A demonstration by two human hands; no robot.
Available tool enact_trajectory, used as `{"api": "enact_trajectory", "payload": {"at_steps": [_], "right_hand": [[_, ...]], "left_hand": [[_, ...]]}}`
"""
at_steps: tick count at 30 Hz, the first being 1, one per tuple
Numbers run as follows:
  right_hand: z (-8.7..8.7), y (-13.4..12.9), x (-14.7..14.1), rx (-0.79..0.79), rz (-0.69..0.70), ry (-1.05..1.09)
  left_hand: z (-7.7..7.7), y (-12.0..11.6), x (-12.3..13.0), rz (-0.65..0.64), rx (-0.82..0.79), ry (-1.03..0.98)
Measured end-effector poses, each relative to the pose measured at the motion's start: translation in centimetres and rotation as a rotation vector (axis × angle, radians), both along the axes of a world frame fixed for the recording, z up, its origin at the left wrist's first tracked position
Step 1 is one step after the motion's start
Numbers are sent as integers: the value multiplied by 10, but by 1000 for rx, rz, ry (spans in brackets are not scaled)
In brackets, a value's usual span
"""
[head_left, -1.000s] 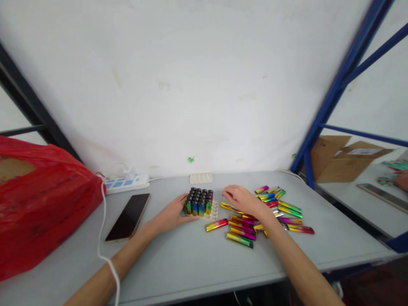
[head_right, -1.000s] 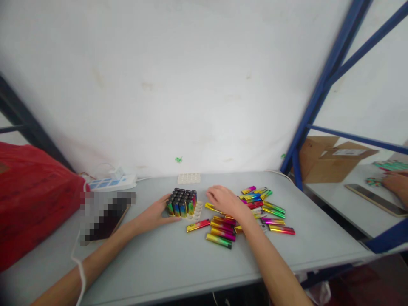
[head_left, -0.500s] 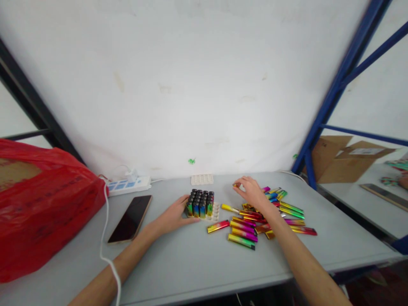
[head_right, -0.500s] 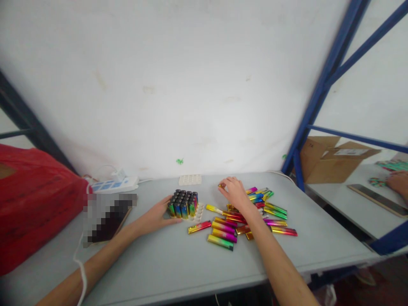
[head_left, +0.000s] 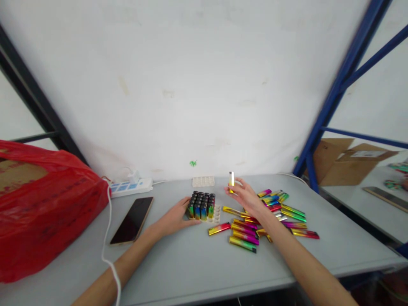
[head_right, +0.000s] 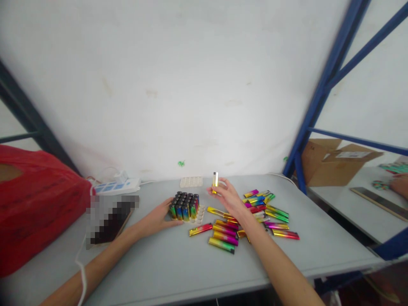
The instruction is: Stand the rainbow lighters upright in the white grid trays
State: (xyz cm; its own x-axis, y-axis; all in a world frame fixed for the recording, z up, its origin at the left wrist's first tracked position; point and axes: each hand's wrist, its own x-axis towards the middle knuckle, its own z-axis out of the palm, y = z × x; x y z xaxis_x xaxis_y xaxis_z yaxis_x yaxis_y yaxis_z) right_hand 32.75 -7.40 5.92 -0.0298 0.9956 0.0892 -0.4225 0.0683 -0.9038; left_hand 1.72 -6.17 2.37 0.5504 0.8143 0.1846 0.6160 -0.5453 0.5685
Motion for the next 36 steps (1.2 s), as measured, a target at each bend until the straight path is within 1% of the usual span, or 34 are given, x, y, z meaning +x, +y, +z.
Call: {"api": "enact_trajectory", "payload": {"at_steps": [6, 9, 12, 14, 18, 20, 23, 28, 31, 34, 36], "right_hand": [[-8, 0, -7, 82, 33, -356], [-9, -2, -13, 73, 94, -399], [-10, -5, -19, 2, 154, -398], [-14, -5, -22, 2, 125, -459], [-23, -3, -25, 144, -25, -686], [-25, -2, -25, 194, -85, -757], [-27, -1, -24, 218, -136, -788], [-25, -3, -24, 248, -172, -830], [-22, -5, -23, 294, -145, -862], [-16, -11, -22, 327, -34, -885], [-11, -17, -22, 396, 26, -943]], "left_hand": [[1, -1, 0, -14, 3, -11], [0, 0, 0, -12, 2, -30], [1, 0, 1, 2, -3, -30], [2, 0, 1, 1, -10, -15], [2, -1, 1, 0, -23, 10], [2, -1, 1, -4, -15, 6], [3, -1, 1, -16, 2, -22], [4, -1, 2, -9, 4, -23], [3, -1, 1, -8, -4, -3], [1, 0, 1, -8, -8, -8], [0, 0, 1, -11, -7, -24]]}}
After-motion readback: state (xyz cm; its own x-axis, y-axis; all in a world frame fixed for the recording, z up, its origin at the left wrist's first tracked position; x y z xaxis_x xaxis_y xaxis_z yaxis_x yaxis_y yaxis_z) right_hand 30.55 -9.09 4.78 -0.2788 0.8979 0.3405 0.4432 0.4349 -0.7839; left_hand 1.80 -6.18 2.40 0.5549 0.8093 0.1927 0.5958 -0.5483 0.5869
